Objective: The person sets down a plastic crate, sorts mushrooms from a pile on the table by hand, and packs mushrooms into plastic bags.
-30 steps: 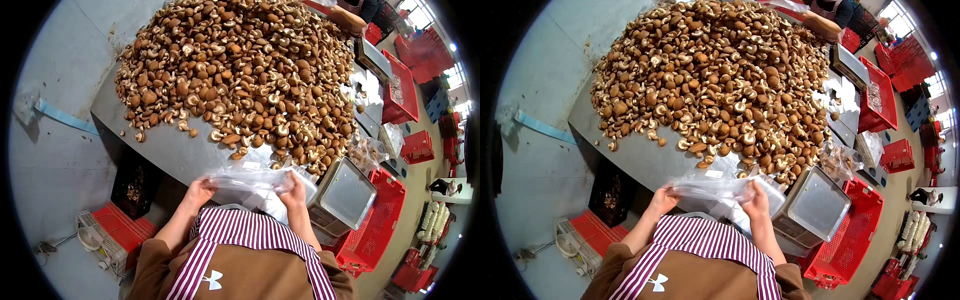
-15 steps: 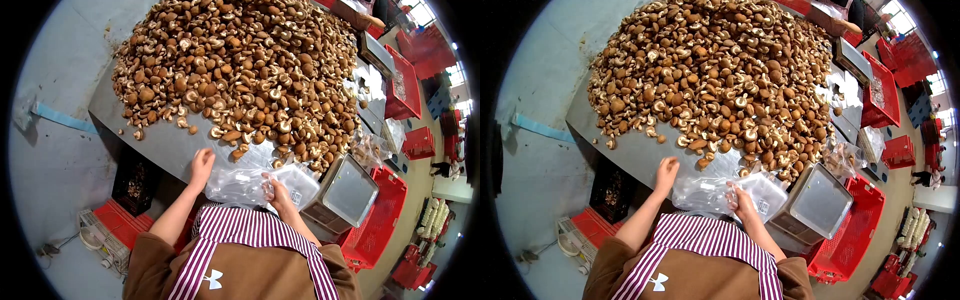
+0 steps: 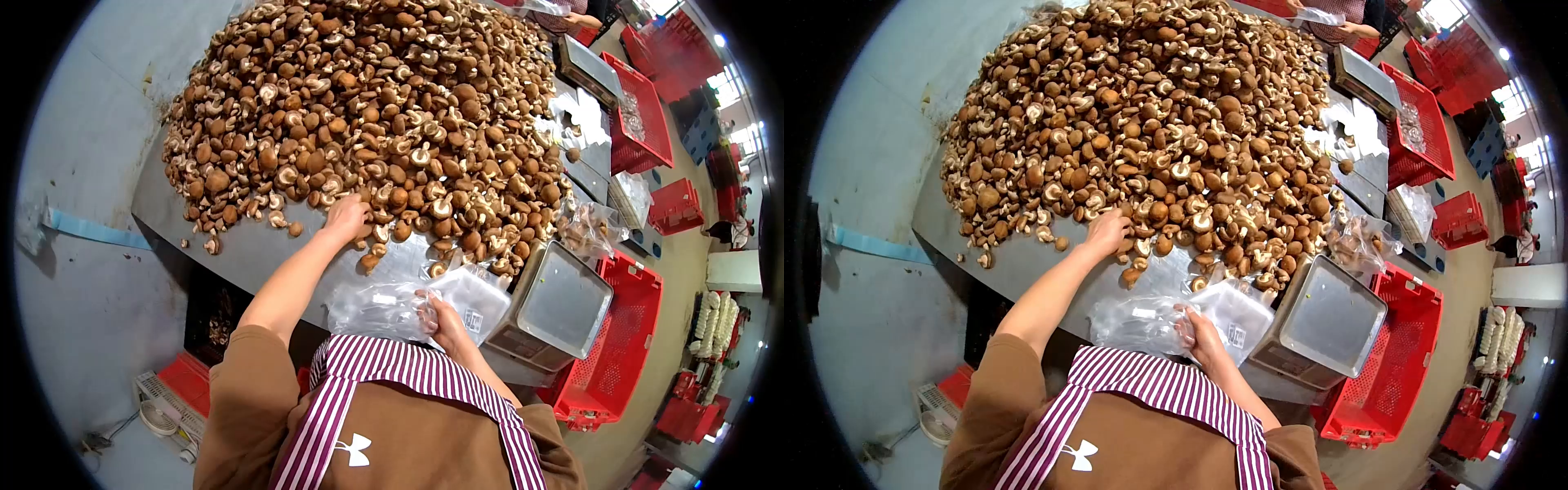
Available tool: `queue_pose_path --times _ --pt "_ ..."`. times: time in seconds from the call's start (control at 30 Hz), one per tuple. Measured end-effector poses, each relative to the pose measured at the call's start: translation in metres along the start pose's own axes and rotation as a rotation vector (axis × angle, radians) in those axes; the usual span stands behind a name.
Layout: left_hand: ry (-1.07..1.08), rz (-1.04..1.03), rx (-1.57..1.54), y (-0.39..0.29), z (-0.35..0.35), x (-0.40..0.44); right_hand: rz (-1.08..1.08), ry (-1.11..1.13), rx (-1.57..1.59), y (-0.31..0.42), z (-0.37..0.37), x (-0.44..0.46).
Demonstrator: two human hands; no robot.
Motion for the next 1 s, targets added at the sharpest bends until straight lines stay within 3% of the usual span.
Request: queue_pose_path --times 0.03,0.1,0.13,0.23,0.43,0.57,0.63,0.67,0.77,0.83,0.9,0.97,1.0 --pt "0.002 -0.004 0.003 0.001 0.000 -0.002 0.002 0.000 0.005 0.001 -0.001 0.001" --pt "-0.057 0.132 -0.431 0.014 -0.004 -0.010 -0.002 -0.023 0.020 0.002 0.000 0.000" --pt "-0.055 0.135 -0.432 0.012 -0.004 -0.014 -0.005 -0.023 0.021 0.000 0.003 0.002" --pt "0.059 0.330 -1.121 0.018 -0.015 -0.039 -0.032 0.060 0.028 -0.007 0.005 0.011" --pt "-0.072 0.484 -1.391 0.019 0.002 -0.112 -0.097 0.068 -0.003 -0.010 -0.010 0.019" --pt "-0.223 0.707 -1.278 0.076 -0.003 -0.205 -0.099 0.015 0.022 -0.013 -0.014 0.023" --pt "-0.445 0.623 -0.510 0.114 0.024 -0.272 -0.104 0.001 0.011 -0.017 -0.008 0.027" --pt "-0.429 0.691 -0.209 0.143 0.027 -0.312 -0.103 0.000 0.012 -0.017 -0.006 0.027" --pt "-0.385 1.137 0.111 0.174 0.054 -0.391 -0.117 0.063 -0.010 -0.019 -0.008 0.026" --pt "-0.436 1.086 0.034 0.175 0.059 -0.396 -0.126 0.040 -0.026 -0.023 -0.011 0.026" --pt "-0.459 0.786 -0.332 0.154 0.056 -0.352 -0.112 0.068 -0.085 -0.022 -0.019 0.024" --pt "-0.316 0.595 -0.801 0.083 0.051 -0.287 -0.093 0.095 -0.149 -0.016 -0.034 0.018" --pt "-0.174 0.450 -0.738 0.036 0.054 -0.258 -0.078 0.104 -0.185 -0.010 -0.048 0.013"
Point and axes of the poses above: each hand's wrist, its own x-axis towards the middle knuckle, its own z-axis out of the back of the hand, y = z × x, the point moved 5 cm from there along x, towards the middle knuckle, and after that the axes turned 9 degrees about y, right-handed, at the moved point
